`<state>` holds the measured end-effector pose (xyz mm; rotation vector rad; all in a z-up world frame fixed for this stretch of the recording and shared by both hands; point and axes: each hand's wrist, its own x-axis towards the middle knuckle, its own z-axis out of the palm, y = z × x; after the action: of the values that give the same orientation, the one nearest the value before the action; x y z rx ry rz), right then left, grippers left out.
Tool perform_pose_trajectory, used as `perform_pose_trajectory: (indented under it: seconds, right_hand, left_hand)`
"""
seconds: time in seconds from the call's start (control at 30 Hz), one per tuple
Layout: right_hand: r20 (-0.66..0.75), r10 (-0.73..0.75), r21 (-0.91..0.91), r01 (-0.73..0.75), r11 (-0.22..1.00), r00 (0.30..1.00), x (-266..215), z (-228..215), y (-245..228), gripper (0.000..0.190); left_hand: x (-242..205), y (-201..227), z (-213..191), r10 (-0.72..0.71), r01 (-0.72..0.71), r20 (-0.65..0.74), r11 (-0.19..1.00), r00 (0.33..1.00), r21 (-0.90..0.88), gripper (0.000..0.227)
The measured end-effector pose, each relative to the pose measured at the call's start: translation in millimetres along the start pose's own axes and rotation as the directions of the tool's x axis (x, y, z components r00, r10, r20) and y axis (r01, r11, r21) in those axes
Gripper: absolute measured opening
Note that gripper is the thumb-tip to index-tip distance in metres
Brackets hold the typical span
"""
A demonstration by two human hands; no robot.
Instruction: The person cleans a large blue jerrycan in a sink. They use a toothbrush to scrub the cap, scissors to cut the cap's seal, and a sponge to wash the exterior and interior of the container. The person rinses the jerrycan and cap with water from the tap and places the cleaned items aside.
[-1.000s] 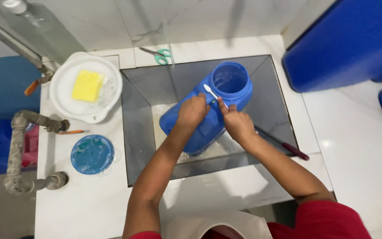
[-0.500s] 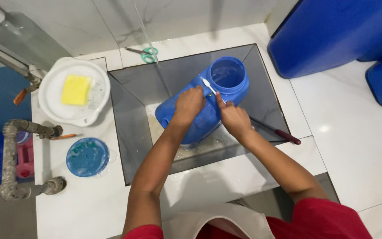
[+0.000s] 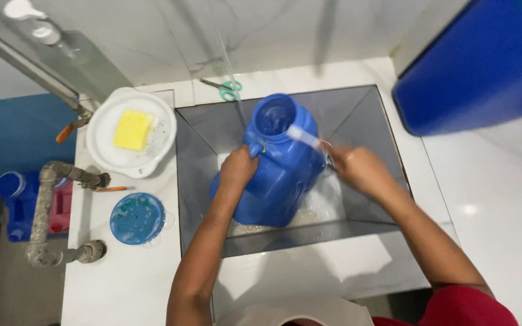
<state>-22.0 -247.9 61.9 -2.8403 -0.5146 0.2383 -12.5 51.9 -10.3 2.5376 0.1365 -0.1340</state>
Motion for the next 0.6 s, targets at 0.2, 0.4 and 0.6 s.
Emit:
perform_pose_trajectory:
  seconds: [0.2, 0.4, 0.6]
  right_hand:
    - [-0.266, -0.179, -0.200, 0.128, 0.971, 0.947, 181.1, 14.7, 24.0, 0.053]
    - [-0.581, -0.551, -0.249, 0.513, 0.821, 0.600, 276.8, 69.5, -18.6, 0.034]
    - [0.302, -0.221, 0.696, -0.056, 0.716, 0.927, 254.5, 54.9, -99.7, 0.020]
  left_hand:
    - [-9.8, -41.3, 15.1, -0.191, 0.186, -0.091, 0.981, 0.977, -0.060, 0.039]
    - [-0.5, -57.5, 31.1, -0.245, 0.235, -0.087, 0.965, 0.965, -0.118, 0.044]
    - [6.5, -63.8, 50.2, -0.206, 0.178, -0.111, 0.958, 0.972, -0.223, 0.048]
